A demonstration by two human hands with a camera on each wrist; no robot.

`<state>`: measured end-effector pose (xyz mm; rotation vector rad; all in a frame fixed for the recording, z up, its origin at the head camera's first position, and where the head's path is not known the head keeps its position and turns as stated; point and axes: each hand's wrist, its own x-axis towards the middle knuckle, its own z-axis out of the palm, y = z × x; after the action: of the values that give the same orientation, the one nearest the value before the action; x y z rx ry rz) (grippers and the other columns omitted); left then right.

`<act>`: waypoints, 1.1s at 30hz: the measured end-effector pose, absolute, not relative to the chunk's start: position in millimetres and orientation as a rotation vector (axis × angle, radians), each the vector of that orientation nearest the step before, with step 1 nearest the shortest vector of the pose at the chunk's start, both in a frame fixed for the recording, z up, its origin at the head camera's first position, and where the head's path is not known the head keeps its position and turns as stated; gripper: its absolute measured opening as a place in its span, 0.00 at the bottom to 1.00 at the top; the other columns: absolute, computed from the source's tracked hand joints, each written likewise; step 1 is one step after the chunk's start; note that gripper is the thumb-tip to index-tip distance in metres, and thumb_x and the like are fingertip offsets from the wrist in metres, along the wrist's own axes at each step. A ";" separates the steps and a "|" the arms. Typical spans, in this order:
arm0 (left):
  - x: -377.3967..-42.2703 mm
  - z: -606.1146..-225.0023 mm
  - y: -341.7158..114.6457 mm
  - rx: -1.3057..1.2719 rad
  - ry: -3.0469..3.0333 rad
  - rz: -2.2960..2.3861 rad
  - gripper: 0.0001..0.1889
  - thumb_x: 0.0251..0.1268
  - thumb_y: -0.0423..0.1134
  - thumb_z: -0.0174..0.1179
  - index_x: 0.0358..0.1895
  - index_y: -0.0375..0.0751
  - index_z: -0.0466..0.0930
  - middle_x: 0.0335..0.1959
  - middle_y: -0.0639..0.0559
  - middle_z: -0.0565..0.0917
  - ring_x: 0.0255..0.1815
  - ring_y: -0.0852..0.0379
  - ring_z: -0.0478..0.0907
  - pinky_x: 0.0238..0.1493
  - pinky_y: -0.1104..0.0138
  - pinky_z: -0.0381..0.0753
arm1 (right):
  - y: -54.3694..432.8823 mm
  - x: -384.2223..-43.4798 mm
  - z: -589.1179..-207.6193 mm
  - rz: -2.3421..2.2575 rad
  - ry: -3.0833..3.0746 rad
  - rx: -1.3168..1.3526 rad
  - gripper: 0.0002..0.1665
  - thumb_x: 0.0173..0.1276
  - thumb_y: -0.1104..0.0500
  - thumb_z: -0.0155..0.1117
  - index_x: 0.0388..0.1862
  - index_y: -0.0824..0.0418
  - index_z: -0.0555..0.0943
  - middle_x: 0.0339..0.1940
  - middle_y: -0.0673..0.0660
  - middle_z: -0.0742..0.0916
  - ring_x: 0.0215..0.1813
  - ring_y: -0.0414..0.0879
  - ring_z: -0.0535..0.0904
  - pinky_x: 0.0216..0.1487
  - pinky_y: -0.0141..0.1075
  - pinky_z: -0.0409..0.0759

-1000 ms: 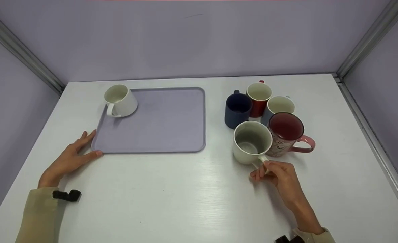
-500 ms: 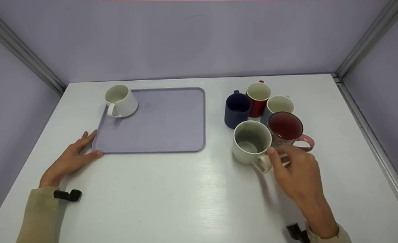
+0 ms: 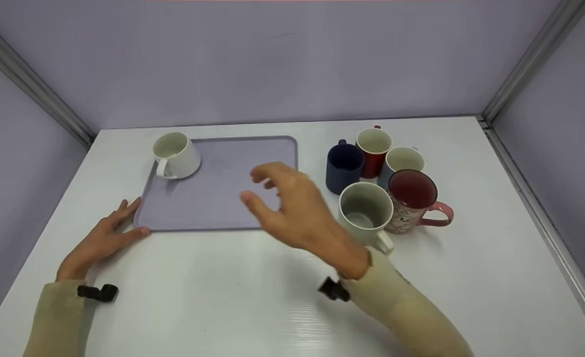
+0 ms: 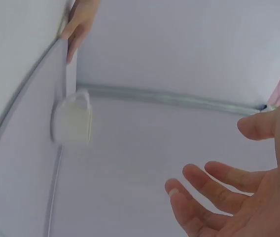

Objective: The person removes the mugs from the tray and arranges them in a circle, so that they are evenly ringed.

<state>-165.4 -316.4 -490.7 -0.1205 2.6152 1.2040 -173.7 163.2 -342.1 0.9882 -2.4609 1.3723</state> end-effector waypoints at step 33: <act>-151.1 -489.9 -330.1 -0.147 2.645 1.187 0.52 0.69 0.68 0.67 0.89 0.60 0.49 0.90 0.43 0.34 0.88 0.27 0.25 0.80 0.24 0.32 | -129.4 -271.9 -464.0 2.269 -2.507 0.343 0.14 0.83 0.55 0.62 0.52 0.62 0.89 0.44 0.56 0.90 0.40 0.37 0.77 0.42 0.28 0.75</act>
<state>-151.1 -330.1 -489.9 -0.1469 2.6451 1.1872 -271.9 -129.4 -464.0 0.3430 -2.5069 2.2688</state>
